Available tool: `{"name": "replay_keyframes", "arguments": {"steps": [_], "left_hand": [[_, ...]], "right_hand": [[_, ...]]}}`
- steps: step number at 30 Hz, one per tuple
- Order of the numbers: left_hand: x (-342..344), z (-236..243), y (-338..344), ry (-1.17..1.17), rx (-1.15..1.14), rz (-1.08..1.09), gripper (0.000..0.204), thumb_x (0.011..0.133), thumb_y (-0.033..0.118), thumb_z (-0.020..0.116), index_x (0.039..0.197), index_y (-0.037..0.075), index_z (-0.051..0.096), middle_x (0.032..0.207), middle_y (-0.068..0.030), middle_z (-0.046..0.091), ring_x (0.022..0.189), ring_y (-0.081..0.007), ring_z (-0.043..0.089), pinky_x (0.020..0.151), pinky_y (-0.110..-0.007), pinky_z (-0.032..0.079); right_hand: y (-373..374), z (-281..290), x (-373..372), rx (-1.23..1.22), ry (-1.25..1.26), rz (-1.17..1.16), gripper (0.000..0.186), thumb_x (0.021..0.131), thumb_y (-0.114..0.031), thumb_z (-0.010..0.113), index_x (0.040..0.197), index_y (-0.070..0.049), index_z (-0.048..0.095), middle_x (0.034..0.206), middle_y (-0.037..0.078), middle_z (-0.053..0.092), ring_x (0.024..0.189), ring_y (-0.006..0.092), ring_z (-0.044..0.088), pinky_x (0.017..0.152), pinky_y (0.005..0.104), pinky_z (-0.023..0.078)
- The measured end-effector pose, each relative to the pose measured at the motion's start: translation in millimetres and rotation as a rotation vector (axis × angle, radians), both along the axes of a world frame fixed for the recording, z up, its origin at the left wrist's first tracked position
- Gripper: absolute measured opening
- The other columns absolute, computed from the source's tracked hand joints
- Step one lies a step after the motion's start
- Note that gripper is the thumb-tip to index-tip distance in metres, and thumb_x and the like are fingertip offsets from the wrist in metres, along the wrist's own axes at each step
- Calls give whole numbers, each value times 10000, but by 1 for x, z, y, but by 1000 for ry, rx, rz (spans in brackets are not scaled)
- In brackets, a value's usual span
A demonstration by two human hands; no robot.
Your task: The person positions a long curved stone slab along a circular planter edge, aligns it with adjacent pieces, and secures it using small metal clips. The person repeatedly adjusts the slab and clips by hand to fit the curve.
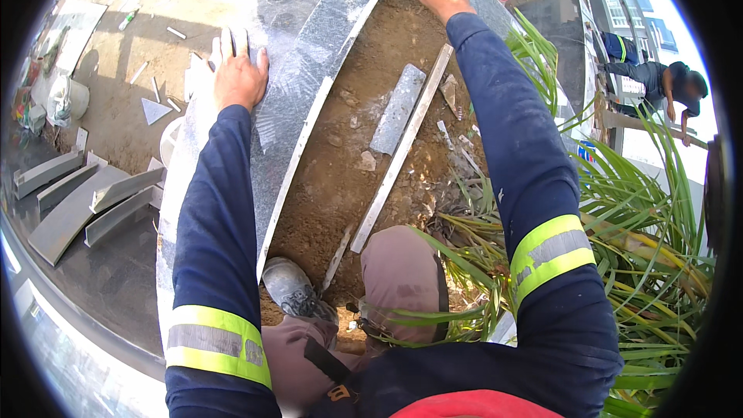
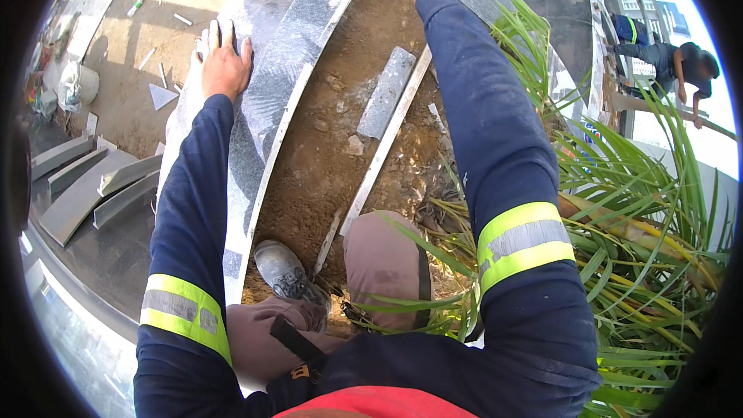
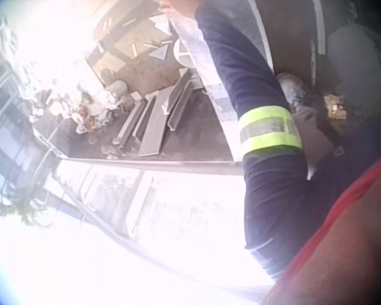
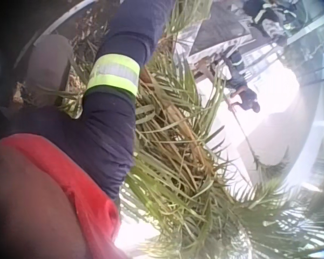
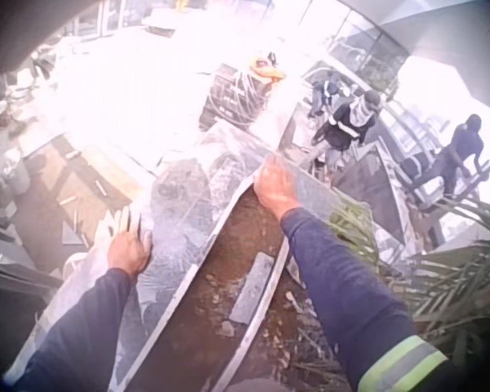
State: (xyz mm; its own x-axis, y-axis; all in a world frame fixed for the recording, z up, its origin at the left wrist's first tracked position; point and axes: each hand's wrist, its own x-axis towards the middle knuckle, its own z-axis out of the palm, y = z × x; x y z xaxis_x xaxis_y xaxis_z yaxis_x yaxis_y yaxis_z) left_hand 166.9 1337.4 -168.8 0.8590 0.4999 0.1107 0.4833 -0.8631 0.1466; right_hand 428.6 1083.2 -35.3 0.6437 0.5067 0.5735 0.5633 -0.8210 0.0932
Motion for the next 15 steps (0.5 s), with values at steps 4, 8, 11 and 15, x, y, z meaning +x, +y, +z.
{"name": "replay_keyframes", "arguments": {"steps": [4, 8, 11, 15], "left_hand": [[5, -1, -8, -2, -29, -8, 653, 1022, 477, 489, 1591, 170, 402, 1670, -120, 328, 1540, -336, 290, 1239, -589, 187], [8, 9, -20, 25, -91, -15, 692, 1017, 453, 498, 1603, 114, 354, 1670, -149, 294, 1537, -345, 276, 1239, -591, 197], [5, 12, -10, 41, -53, -2, 709, 1021, 459, 490, 1616, 114, 320, 1681, -137, 276, 1548, -334, 260, 1244, -578, 204], [5, 15, -5, 54, -5, -2, 693, 1028, 475, 464, 1613, 126, 335, 1685, -131, 273, 1555, -323, 248, 1245, -565, 212]], "right_hand": [[-45, 138, 84, -198, -254, 42, 270, 932, -153, 509, 1064, 55, 621, 969, 266, 633, 938, 438, 630, 833, 525, 514], [-85, 193, 90, -665, -323, -84, 268, 939, -150, 515, 1066, 64, 613, 923, 269, 618, 929, 429, 614, 859, 497, 499], [-106, 141, 64, -293, -227, 98, 195, 946, -174, 580, 1017, 5, 603, 1012, 232, 649, 892, 431, 654, 787, 513, 530], [-116, 46, -34, -818, 584, 64, 244, 901, -48, 555, 1068, -107, 724, 1085, 164, 716, 1061, 393, 685, 849, 514, 560]]}}
